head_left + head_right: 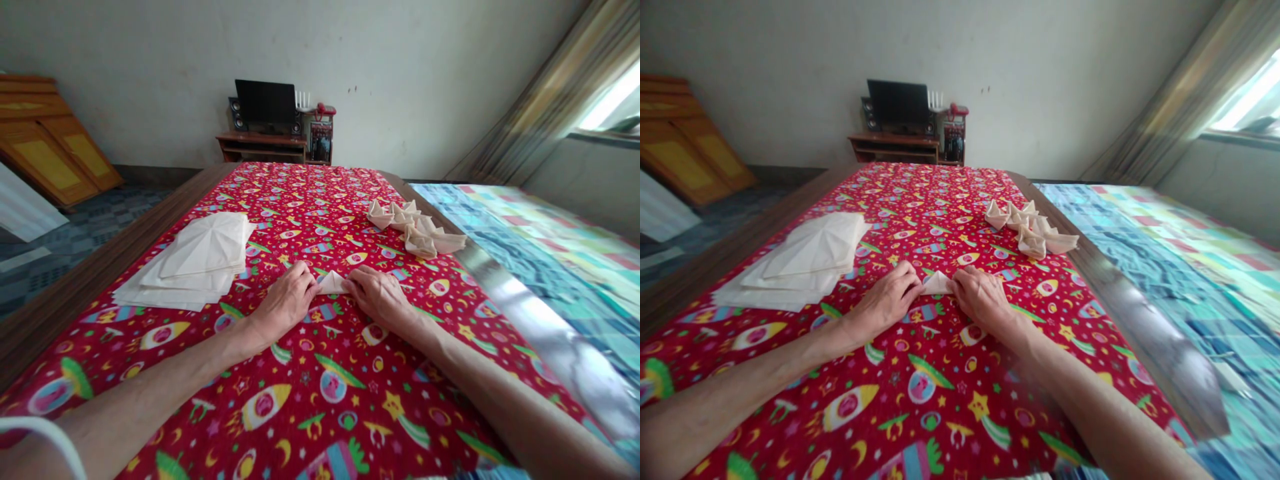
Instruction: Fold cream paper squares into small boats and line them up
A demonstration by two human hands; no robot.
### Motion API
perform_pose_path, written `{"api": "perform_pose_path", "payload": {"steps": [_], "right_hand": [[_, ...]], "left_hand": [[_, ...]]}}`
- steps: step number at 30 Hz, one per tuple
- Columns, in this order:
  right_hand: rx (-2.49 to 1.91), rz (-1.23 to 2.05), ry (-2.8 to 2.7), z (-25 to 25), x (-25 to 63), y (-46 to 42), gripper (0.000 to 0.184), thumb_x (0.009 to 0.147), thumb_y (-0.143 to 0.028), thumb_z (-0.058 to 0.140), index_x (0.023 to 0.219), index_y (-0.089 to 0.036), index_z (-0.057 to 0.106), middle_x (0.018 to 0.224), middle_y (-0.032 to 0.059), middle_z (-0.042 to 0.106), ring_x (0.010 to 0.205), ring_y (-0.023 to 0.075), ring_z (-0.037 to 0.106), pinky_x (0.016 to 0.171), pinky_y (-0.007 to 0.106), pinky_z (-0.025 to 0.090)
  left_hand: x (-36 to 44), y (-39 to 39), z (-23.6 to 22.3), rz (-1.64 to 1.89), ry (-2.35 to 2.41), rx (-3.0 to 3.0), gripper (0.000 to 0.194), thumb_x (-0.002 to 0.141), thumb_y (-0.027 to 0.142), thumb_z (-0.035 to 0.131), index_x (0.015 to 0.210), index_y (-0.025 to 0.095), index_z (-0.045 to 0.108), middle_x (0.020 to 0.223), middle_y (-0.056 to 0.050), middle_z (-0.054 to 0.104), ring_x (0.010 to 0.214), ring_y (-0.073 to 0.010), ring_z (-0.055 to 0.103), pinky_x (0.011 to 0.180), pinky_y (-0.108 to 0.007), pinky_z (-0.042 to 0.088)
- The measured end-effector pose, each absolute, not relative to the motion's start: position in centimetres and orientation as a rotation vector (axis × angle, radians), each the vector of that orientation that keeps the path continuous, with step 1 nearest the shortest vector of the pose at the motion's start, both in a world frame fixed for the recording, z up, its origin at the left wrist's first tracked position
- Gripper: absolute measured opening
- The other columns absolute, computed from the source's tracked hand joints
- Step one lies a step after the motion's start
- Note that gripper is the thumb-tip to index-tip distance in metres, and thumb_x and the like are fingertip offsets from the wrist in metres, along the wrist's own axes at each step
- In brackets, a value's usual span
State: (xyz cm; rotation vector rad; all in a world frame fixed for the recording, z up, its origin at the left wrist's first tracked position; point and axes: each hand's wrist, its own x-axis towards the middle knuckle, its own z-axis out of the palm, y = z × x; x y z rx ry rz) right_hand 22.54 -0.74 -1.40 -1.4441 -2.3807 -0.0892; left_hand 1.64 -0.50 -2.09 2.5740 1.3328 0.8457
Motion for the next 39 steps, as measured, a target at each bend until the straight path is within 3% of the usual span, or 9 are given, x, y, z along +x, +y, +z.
{"api": "perform_pose_path", "payload": {"steps": [10,17,22,26,29,32,39], "right_hand": [[-1.611,0.022,-2.430,-0.2,21.9,-0.7,0.020,0.091,-0.031,0.047,0.084,-0.018,0.060,0.085,0.0043,0.064,0.073,0.0146,0.058,0.058,0.024,0.030],[-1.586,-0.058,-2.443,-0.5,22.1,-0.8,0.025,0.093,-0.036,0.044,0.081,-0.019,0.058,0.082,0.0025,0.063,0.070,0.0130,0.056,0.056,0.024,0.026],[-1.597,-0.118,-2.448,-0.6,22.0,-1.0,0.027,0.094,-0.037,0.042,0.080,-0.019,0.056,0.080,0.0022,0.062,0.067,0.0129,0.055,0.055,0.025,0.024],[-1.617,-0.143,-2.451,-0.7,21.9,-1.1,0.027,0.094,-0.037,0.041,0.080,-0.019,0.056,0.080,0.0018,0.062,0.065,0.0127,0.055,0.054,0.026,0.022],[-1.610,-0.157,-2.457,-0.8,22.0,-1.1,0.028,0.095,-0.038,0.040,0.081,-0.020,0.056,0.080,0.0019,0.061,0.066,0.0128,0.055,0.053,0.026,0.022],[-1.603,-0.181,-2.444,-1.0,22.0,-1.0,0.031,0.095,-0.039,0.038,0.080,-0.020,0.056,0.080,0.0019,0.061,0.065,0.0130,0.055,0.054,0.026,0.023],[-1.622,-0.159,-2.355,-1.3,21.9,-1.1,0.028,0.093,-0.039,0.043,0.082,-0.019,0.058,0.077,0.0032,0.063,0.066,0.0142,0.057,0.058,0.025,0.032]], "left_hand": [[2.1,-0.1,-2.1,0.587,1.510,2.762,0.017,0.091,0.021,0.047,0.078,0.014,0.056,0.084,-0.006,0.052,0.080,-0.0182,0.054,0.077,-0.032,0.048],[1.8,-0.2,-1.6,0.732,1.450,2.577,0.012,0.086,0.021,0.057,0.076,0.016,0.052,0.083,-0.002,0.051,0.077,-0.0157,0.055,0.072,-0.028,0.047],[1.7,-0.3,-1.8,0.772,1.415,2.574,0.009,0.088,0.019,0.052,0.079,0.017,0.054,0.085,-0.003,0.052,0.079,-0.0167,0.055,0.075,-0.029,0.047],[1.7,-1.1,-1.4,0.910,1.353,2.662,0.023,0.093,0.018,0.038,0.108,0.015,0.056,0.106,-0.008,0.056,0.100,-0.0191,0.055,0.090,-0.033,0.046],[1.7,-2.1,-1.0,0.785,1.150,2.874,0.039,0.095,0.022,0.033,0.133,0.015,0.041,0.135,-0.009,0.047,0.127,-0.0208,0.040,0.108,-0.038,0.031],[1.7,-2.8,-1.0,0.493,1.029,2.972,0.045,0.097,0.030,0.031,0.140,0.017,0.034,0.145,-0.007,0.037,0.137,-0.0202,0.028,0.114,-0.042,0.020],[1.5,-2.6,-1.6,0.319,1.083,2.947,0.047,0.098,0.037,0.028,0.142,0.020,0.031,0.149,-0.004,0.031,0.138,-0.0171,0.025,0.114,-0.039,0.016]]}}
